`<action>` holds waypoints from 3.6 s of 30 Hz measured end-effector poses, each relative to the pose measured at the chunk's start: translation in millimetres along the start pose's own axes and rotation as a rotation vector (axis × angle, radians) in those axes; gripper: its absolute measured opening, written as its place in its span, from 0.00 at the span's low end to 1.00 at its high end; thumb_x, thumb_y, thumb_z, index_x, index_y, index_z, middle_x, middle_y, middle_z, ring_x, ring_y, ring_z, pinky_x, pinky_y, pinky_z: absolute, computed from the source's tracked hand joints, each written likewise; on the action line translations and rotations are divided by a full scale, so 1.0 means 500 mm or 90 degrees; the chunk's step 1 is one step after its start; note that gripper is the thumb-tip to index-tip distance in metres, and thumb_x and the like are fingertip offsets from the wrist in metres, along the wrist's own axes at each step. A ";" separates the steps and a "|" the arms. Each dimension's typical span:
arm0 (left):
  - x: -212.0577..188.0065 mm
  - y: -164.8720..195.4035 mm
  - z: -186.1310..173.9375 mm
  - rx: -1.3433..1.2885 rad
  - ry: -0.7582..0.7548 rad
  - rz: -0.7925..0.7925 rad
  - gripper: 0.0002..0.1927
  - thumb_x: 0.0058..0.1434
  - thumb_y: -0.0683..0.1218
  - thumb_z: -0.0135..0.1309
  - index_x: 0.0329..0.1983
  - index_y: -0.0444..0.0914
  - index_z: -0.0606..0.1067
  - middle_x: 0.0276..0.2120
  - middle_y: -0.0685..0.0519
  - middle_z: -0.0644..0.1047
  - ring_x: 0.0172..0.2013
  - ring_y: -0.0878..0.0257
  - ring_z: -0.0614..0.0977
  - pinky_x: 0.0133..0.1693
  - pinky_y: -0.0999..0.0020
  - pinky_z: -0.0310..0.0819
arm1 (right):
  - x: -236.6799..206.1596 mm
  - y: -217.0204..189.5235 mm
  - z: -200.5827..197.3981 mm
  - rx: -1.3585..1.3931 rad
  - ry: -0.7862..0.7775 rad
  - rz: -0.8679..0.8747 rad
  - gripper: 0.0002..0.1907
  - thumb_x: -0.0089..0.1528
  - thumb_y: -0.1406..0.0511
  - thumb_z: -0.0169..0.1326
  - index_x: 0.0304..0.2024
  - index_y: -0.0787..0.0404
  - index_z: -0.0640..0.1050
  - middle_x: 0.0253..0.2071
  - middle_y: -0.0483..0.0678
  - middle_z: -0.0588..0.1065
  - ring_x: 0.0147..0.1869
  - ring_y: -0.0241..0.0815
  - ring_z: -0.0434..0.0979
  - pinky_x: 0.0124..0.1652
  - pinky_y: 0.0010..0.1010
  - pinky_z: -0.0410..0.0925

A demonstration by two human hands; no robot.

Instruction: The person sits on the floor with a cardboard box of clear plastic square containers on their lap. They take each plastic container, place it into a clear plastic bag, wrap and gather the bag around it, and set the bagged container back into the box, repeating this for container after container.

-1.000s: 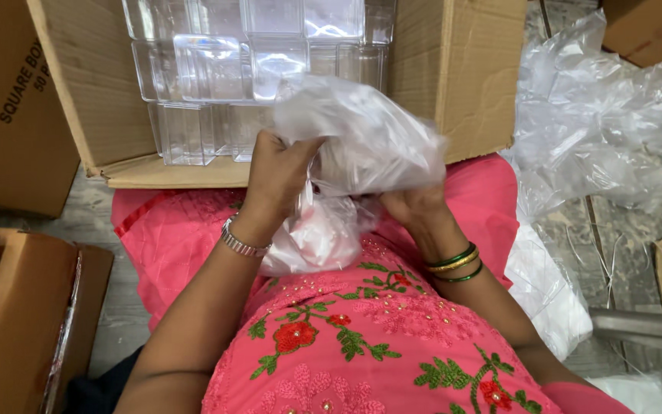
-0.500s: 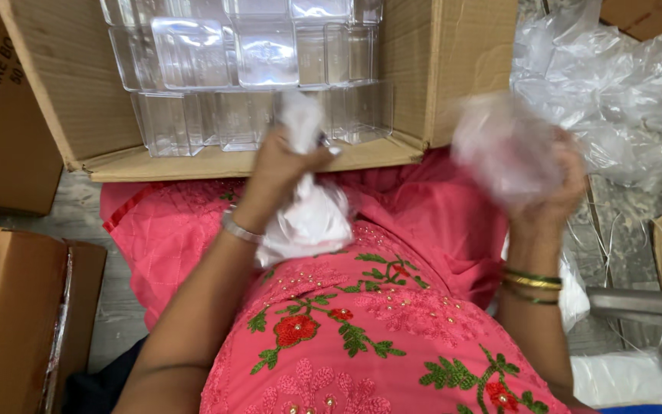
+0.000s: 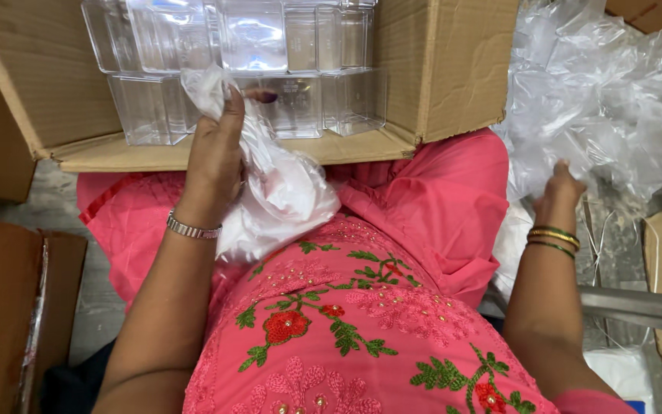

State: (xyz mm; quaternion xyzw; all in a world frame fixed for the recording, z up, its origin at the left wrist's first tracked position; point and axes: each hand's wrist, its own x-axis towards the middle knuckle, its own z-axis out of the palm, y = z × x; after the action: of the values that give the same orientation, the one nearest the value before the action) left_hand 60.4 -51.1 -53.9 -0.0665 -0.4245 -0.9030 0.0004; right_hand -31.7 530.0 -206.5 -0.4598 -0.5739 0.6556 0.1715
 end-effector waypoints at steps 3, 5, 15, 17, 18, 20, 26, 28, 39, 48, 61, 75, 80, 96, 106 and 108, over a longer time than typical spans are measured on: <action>-0.001 0.023 0.003 0.127 0.065 0.053 0.13 0.68 0.41 0.61 0.53 0.30 0.75 0.35 0.55 0.79 0.33 0.71 0.81 0.36 0.76 0.77 | -0.064 -0.057 0.066 -0.138 0.191 -0.498 0.46 0.68 0.60 0.67 0.68 0.71 0.48 0.69 0.64 0.50 0.72 0.54 0.55 0.67 0.40 0.56; 0.001 0.048 0.006 0.223 0.130 0.056 0.15 0.62 0.38 0.63 0.50 0.33 0.73 0.37 0.54 0.79 0.35 0.67 0.82 0.38 0.72 0.79 | -0.140 -0.091 0.121 0.043 -0.030 -0.693 0.29 0.71 0.65 0.64 0.63 0.70 0.61 0.62 0.59 0.62 0.66 0.49 0.64 0.63 0.36 0.61; -0.076 0.186 -0.022 0.355 0.037 0.017 0.08 0.70 0.40 0.60 0.49 0.32 0.77 0.36 0.53 0.79 0.34 0.67 0.80 0.37 0.71 0.77 | -0.532 -0.098 0.484 -0.433 -0.771 -1.131 0.41 0.45 0.69 0.71 0.62 0.62 0.74 0.57 0.58 0.77 0.59 0.58 0.76 0.59 0.49 0.68; -0.081 0.184 -0.039 0.358 0.058 0.028 0.08 0.70 0.40 0.61 0.49 0.32 0.78 0.37 0.53 0.79 0.35 0.68 0.80 0.39 0.72 0.76 | -0.535 -0.103 0.511 -0.569 -0.774 -1.119 0.44 0.38 0.68 0.74 0.58 0.62 0.73 0.55 0.59 0.76 0.58 0.61 0.74 0.57 0.52 0.67; -0.083 0.182 -0.047 0.354 0.079 0.041 0.09 0.70 0.40 0.62 0.49 0.32 0.78 0.38 0.54 0.80 0.36 0.69 0.80 0.39 0.73 0.76 | -0.532 -0.103 0.519 -0.639 -0.786 -0.977 0.42 0.40 0.69 0.74 0.56 0.63 0.72 0.55 0.58 0.76 0.59 0.61 0.74 0.56 0.48 0.68; -0.084 0.183 -0.064 0.323 0.108 0.051 0.10 0.66 0.38 0.63 0.49 0.32 0.77 0.38 0.54 0.80 0.37 0.69 0.81 0.40 0.73 0.77 | -0.523 -0.101 0.529 -0.700 -0.799 -0.824 0.40 0.42 0.69 0.74 0.54 0.63 0.71 0.53 0.57 0.75 0.59 0.60 0.74 0.55 0.45 0.68; -0.077 0.170 -0.091 0.319 0.170 0.047 0.13 0.57 0.35 0.65 0.44 0.34 0.77 0.36 0.56 0.80 0.34 0.68 0.83 0.40 0.72 0.81 | -0.552 -0.154 0.529 -0.694 -0.854 -0.914 0.35 0.38 0.68 0.79 0.42 0.64 0.73 0.44 0.54 0.75 0.51 0.55 0.74 0.55 0.44 0.65; -0.073 0.165 -0.095 0.316 0.187 0.078 0.11 0.61 0.37 0.66 0.43 0.33 0.76 0.35 0.55 0.80 0.33 0.68 0.83 0.38 0.72 0.81 | -0.583 -0.195 0.519 -0.729 -0.857 -0.899 0.33 0.38 0.66 0.79 0.41 0.63 0.75 0.42 0.51 0.75 0.49 0.52 0.74 0.49 0.40 0.68; -0.049 0.120 -0.041 0.049 0.092 0.135 0.27 0.75 0.60 0.45 0.59 0.33 0.72 0.39 0.49 0.80 0.39 0.64 0.83 0.44 0.68 0.80 | -0.716 -0.066 0.542 -0.327 -0.782 -1.008 0.18 0.54 0.67 0.73 0.43 0.63 0.79 0.48 0.50 0.78 0.55 0.45 0.75 0.54 0.36 0.68; -0.038 0.065 -0.025 0.169 0.068 0.111 0.23 0.70 0.50 0.56 0.62 0.31 0.71 0.44 0.49 0.81 0.43 0.63 0.82 0.46 0.69 0.79 | -0.824 -0.035 0.426 -0.098 -0.928 -0.420 0.08 0.64 0.71 0.65 0.37 0.63 0.76 0.34 0.41 0.74 0.37 0.28 0.70 0.38 0.22 0.66; -0.032 0.047 -0.012 0.170 0.137 0.080 0.10 0.59 0.35 0.62 0.43 0.32 0.77 0.38 0.51 0.83 0.38 0.65 0.84 0.42 0.71 0.81 | -0.764 -0.076 0.372 0.017 -0.924 -0.133 0.11 0.65 0.70 0.58 0.51 0.65 0.79 0.42 0.40 0.79 0.43 0.27 0.77 0.47 0.18 0.73; -0.024 0.014 -0.003 0.067 0.167 0.134 0.09 0.60 0.37 0.65 0.42 0.34 0.78 0.38 0.52 0.82 0.39 0.66 0.83 0.44 0.70 0.80 | -0.762 -0.011 0.374 0.008 -0.783 -0.354 0.08 0.71 0.66 0.57 0.38 0.63 0.78 0.30 0.36 0.72 0.32 0.24 0.64 0.32 0.16 0.61; -0.026 0.007 -0.003 0.096 0.139 0.105 0.08 0.63 0.40 0.64 0.43 0.34 0.79 0.38 0.54 0.82 0.38 0.67 0.81 0.42 0.71 0.77 | -0.752 -0.004 0.364 0.029 -0.839 -0.377 0.10 0.70 0.63 0.57 0.37 0.62 0.78 0.33 0.35 0.72 0.36 0.25 0.67 0.37 0.18 0.63; -0.017 0.007 -0.037 -0.069 -0.039 -0.081 0.13 0.66 0.45 0.59 0.51 0.36 0.74 0.36 0.54 0.78 0.34 0.66 0.80 0.37 0.70 0.77 | -0.777 -0.068 0.333 0.237 -0.990 0.206 0.11 0.72 0.61 0.48 0.48 0.62 0.76 0.43 0.52 0.80 0.48 0.46 0.82 0.53 0.42 0.74; 0.012 0.013 -0.072 -0.183 0.069 -0.150 0.16 0.57 0.39 0.57 0.50 0.35 0.74 0.36 0.53 0.80 0.38 0.63 0.82 0.40 0.64 0.84 | -0.716 -0.162 0.353 0.372 -0.975 0.190 0.12 0.64 0.61 0.58 0.42 0.61 0.72 0.40 0.49 0.77 0.41 0.46 0.79 0.44 0.42 0.74; 0.036 0.026 -0.079 -0.068 0.043 -0.067 0.20 0.53 0.36 0.59 0.50 0.36 0.74 0.38 0.53 0.79 0.40 0.62 0.83 0.42 0.66 0.83 | -0.709 -0.178 0.368 0.261 -0.937 0.143 0.18 0.52 0.72 0.57 0.44 0.62 0.71 0.36 0.49 0.74 0.38 0.43 0.77 0.44 0.35 0.75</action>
State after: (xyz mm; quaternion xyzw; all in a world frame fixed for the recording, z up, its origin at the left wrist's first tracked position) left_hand 38.3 -88.8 -66.8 -0.0135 -0.3787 -0.9247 -0.0361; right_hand -22.3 179.0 3.5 0.0798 -0.3568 0.8993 -0.2400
